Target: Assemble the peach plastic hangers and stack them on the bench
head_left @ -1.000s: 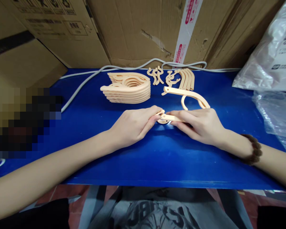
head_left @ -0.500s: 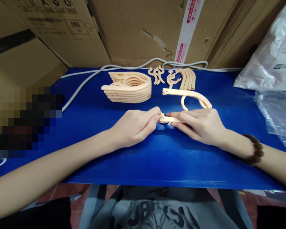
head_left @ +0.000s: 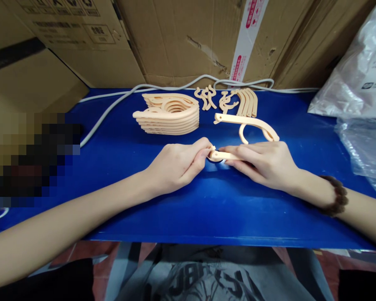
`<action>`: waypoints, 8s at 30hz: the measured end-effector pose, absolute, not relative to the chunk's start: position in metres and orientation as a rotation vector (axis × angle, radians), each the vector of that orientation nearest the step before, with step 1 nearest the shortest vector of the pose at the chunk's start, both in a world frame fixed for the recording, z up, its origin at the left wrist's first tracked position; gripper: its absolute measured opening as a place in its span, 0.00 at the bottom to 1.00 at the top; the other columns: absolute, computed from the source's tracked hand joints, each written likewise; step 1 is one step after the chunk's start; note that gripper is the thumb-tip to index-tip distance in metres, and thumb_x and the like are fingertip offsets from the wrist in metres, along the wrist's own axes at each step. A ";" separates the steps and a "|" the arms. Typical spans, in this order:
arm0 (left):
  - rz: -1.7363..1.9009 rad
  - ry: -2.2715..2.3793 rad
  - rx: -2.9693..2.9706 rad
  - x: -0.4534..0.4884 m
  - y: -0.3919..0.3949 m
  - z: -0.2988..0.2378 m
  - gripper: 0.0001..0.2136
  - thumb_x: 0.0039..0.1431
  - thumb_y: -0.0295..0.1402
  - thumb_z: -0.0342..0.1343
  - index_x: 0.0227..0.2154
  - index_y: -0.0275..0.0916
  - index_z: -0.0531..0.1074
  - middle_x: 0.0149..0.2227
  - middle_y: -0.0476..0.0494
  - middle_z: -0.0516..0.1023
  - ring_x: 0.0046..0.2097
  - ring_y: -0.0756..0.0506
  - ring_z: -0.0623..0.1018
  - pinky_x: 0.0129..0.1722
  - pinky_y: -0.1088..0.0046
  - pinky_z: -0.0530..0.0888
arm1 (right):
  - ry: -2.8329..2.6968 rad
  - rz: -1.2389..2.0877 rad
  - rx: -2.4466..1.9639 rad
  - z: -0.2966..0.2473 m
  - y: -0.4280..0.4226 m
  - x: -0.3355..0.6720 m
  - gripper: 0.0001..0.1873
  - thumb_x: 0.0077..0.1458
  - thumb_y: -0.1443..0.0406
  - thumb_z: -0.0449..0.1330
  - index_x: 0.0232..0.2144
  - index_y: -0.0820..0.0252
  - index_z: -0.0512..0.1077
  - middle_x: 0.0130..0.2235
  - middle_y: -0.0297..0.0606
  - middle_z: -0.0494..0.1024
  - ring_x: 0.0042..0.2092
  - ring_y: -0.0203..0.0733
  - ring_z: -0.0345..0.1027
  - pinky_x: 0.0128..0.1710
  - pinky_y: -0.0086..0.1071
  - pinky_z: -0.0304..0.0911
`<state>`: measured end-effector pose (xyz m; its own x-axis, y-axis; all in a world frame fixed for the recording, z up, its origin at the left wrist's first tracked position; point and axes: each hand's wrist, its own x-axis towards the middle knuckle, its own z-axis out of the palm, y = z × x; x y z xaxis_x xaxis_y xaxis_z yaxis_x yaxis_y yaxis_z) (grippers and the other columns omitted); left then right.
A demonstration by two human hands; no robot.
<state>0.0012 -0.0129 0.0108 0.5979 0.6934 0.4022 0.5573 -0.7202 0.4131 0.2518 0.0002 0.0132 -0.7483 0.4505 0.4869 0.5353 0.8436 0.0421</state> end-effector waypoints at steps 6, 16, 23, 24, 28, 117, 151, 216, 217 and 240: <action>0.787 1.051 2.561 0.001 -0.013 0.009 0.13 0.73 0.33 0.37 0.37 0.39 0.66 0.26 0.53 0.74 0.23 0.52 0.72 0.26 0.77 0.65 | -2.545 -0.271 -0.719 0.013 0.000 0.252 0.12 0.69 0.62 0.55 0.48 0.56 0.77 0.37 0.31 0.86 0.32 0.33 0.79 0.28 0.27 0.62; 0.660 0.955 2.641 -0.001 -0.012 0.009 0.09 0.73 0.37 0.45 0.36 0.40 0.64 0.24 0.56 0.70 0.21 0.53 0.68 0.23 0.78 0.61 | -2.560 -0.360 -0.681 0.012 0.000 0.252 0.14 0.70 0.59 0.54 0.48 0.57 0.77 0.35 0.30 0.85 0.33 0.32 0.78 0.29 0.27 0.62; 0.597 1.028 3.027 -0.001 -0.012 0.009 0.18 0.77 0.42 0.38 0.35 0.39 0.65 0.24 0.50 0.75 0.22 0.49 0.74 0.21 0.75 0.59 | -2.572 -0.454 -0.630 0.013 -0.001 0.252 0.14 0.70 0.60 0.54 0.47 0.60 0.77 0.31 0.29 0.83 0.29 0.31 0.75 0.27 0.30 0.60; 0.583 1.035 3.073 -0.001 -0.012 0.009 0.19 0.77 0.42 0.36 0.35 0.38 0.66 0.24 0.49 0.75 0.22 0.49 0.74 0.21 0.75 0.59 | -2.575 -0.455 -0.635 0.012 -0.001 0.252 0.14 0.70 0.60 0.54 0.47 0.60 0.77 0.32 0.29 0.83 0.29 0.31 0.75 0.27 0.30 0.60; 0.528 1.042 3.190 -0.001 -0.013 0.008 0.21 0.78 0.40 0.32 0.35 0.38 0.66 0.25 0.48 0.75 0.23 0.49 0.75 0.20 0.73 0.58 | -2.595 -0.433 -0.658 0.010 -0.001 0.253 0.15 0.71 0.59 0.53 0.48 0.58 0.77 0.33 0.29 0.84 0.30 0.32 0.77 0.28 0.29 0.60; 0.489 0.982 3.531 -0.002 -0.011 0.009 0.16 0.75 0.34 0.42 0.30 0.36 0.67 0.20 0.48 0.70 0.19 0.47 0.72 0.17 0.72 0.54 | -2.743 -0.194 -0.697 0.013 0.003 0.255 0.19 0.73 0.57 0.49 0.50 0.59 0.76 0.33 0.35 0.84 0.27 0.34 0.74 0.25 0.30 0.53; 0.696 0.866 3.675 -0.001 -0.015 0.012 0.17 0.71 0.37 0.51 0.24 0.40 0.65 0.18 0.52 0.67 0.20 0.49 0.70 0.19 0.71 0.61 | -2.807 0.087 -0.654 0.019 0.007 0.258 0.25 0.73 0.55 0.45 0.53 0.60 0.76 0.30 0.37 0.83 0.26 0.36 0.71 0.27 0.31 0.51; 0.831 0.630 3.310 0.003 -0.013 0.001 0.16 0.70 0.35 0.47 0.24 0.41 0.64 0.18 0.54 0.70 0.19 0.52 0.70 0.19 0.70 0.57 | -2.773 -0.232 -0.590 0.014 -0.016 0.263 0.18 0.73 0.60 0.48 0.49 0.57 0.76 0.34 0.33 0.84 0.30 0.35 0.77 0.30 0.30 0.64; 0.829 0.647 3.307 0.003 -0.014 0.001 0.15 0.70 0.35 0.46 0.25 0.40 0.65 0.19 0.54 0.70 0.19 0.52 0.70 0.19 0.70 0.57 | -2.770 -0.213 -0.595 0.014 -0.015 0.263 0.18 0.73 0.60 0.48 0.48 0.58 0.76 0.34 0.34 0.85 0.31 0.36 0.77 0.31 0.30 0.65; 0.929 1.181 3.064 0.005 -0.016 0.006 0.08 0.66 0.33 0.53 0.32 0.39 0.74 0.22 0.54 0.77 0.21 0.53 0.73 0.20 0.72 0.53 | -2.261 -0.238 -1.068 0.031 -0.005 0.270 0.12 0.67 0.60 0.56 0.39 0.54 0.78 0.57 0.49 0.74 0.57 0.60 0.66 0.55 0.57 0.59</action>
